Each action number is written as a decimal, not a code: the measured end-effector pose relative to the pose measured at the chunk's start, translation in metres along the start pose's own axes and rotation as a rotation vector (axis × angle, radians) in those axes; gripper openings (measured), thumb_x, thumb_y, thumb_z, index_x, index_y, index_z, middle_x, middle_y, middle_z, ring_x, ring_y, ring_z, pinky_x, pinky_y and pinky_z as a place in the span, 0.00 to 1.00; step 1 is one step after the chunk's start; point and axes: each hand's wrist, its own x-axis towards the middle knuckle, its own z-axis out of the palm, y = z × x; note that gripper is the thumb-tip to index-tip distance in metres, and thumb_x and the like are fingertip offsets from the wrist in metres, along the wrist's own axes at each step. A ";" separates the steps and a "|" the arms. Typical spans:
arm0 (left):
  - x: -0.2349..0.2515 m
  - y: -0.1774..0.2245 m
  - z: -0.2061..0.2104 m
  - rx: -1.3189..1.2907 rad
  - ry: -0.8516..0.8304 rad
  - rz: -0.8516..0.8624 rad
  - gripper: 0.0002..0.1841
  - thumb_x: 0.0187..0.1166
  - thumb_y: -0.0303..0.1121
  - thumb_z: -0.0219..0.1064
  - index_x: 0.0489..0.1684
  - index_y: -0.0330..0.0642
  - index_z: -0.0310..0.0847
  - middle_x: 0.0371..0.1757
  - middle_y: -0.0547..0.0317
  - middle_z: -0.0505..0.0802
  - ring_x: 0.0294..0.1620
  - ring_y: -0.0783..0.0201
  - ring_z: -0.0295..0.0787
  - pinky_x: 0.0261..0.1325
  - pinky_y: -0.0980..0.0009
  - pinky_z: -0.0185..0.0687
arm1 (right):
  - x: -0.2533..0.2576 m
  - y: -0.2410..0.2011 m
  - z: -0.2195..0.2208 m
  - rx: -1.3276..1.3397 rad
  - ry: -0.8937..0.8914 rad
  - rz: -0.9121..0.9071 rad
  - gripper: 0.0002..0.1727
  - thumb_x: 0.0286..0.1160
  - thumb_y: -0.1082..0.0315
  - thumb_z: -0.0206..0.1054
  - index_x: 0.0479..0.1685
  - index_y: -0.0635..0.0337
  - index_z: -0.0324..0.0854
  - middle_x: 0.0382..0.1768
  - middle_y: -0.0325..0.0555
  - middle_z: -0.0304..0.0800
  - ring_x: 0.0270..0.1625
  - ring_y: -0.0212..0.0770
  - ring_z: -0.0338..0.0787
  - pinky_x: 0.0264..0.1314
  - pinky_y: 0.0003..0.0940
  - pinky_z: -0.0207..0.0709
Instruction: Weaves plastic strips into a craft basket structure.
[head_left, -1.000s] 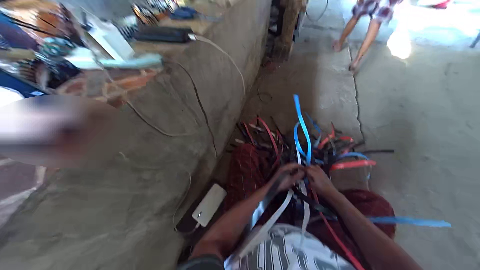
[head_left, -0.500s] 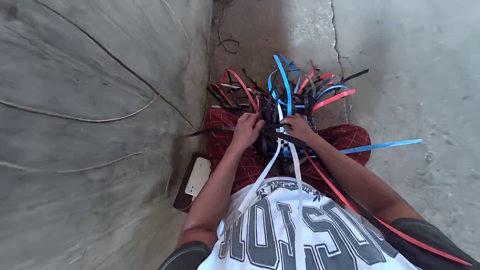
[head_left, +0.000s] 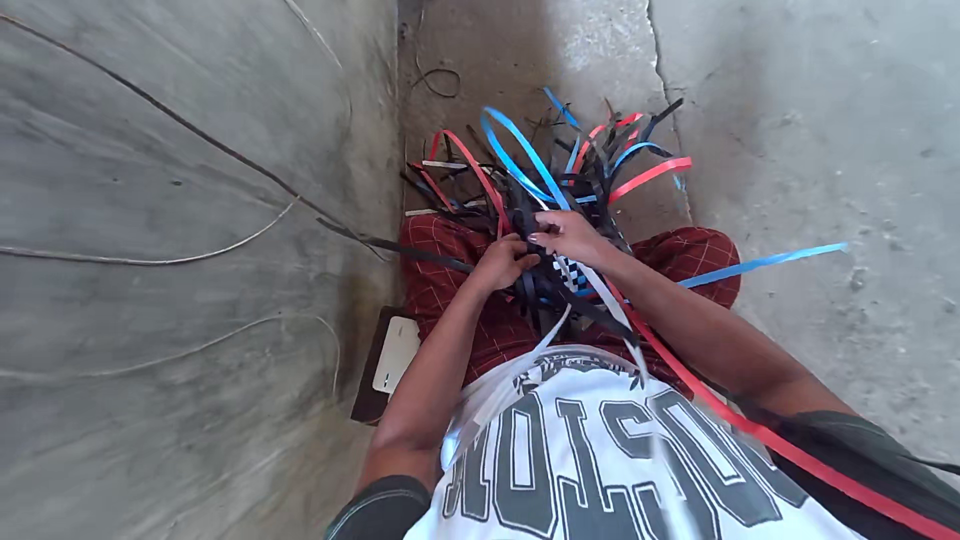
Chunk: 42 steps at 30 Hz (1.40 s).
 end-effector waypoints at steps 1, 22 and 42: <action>-0.002 0.001 0.001 -0.016 -0.020 0.046 0.11 0.84 0.31 0.69 0.44 0.30 0.92 0.60 0.39 0.90 0.65 0.47 0.86 0.74 0.49 0.77 | 0.002 -0.001 0.005 0.008 -0.015 0.014 0.18 0.81 0.66 0.69 0.65 0.67 0.84 0.51 0.60 0.91 0.43 0.49 0.91 0.51 0.48 0.85; -0.008 -0.007 -0.002 -0.035 -0.048 0.062 0.10 0.86 0.26 0.63 0.42 0.29 0.90 0.46 0.44 0.91 0.51 0.54 0.88 0.62 0.55 0.81 | -0.037 0.000 0.037 -0.342 0.014 -0.031 0.17 0.78 0.73 0.70 0.64 0.66 0.83 0.64 0.65 0.86 0.60 0.63 0.90 0.65 0.59 0.82; -0.005 0.014 0.023 -0.041 0.173 -0.170 0.15 0.91 0.34 0.60 0.56 0.32 0.88 0.55 0.40 0.93 0.59 0.45 0.90 0.69 0.44 0.79 | -0.031 0.021 0.036 -0.192 0.140 -0.024 0.05 0.79 0.80 0.64 0.46 0.71 0.84 0.50 0.63 0.89 0.55 0.59 0.90 0.61 0.56 0.82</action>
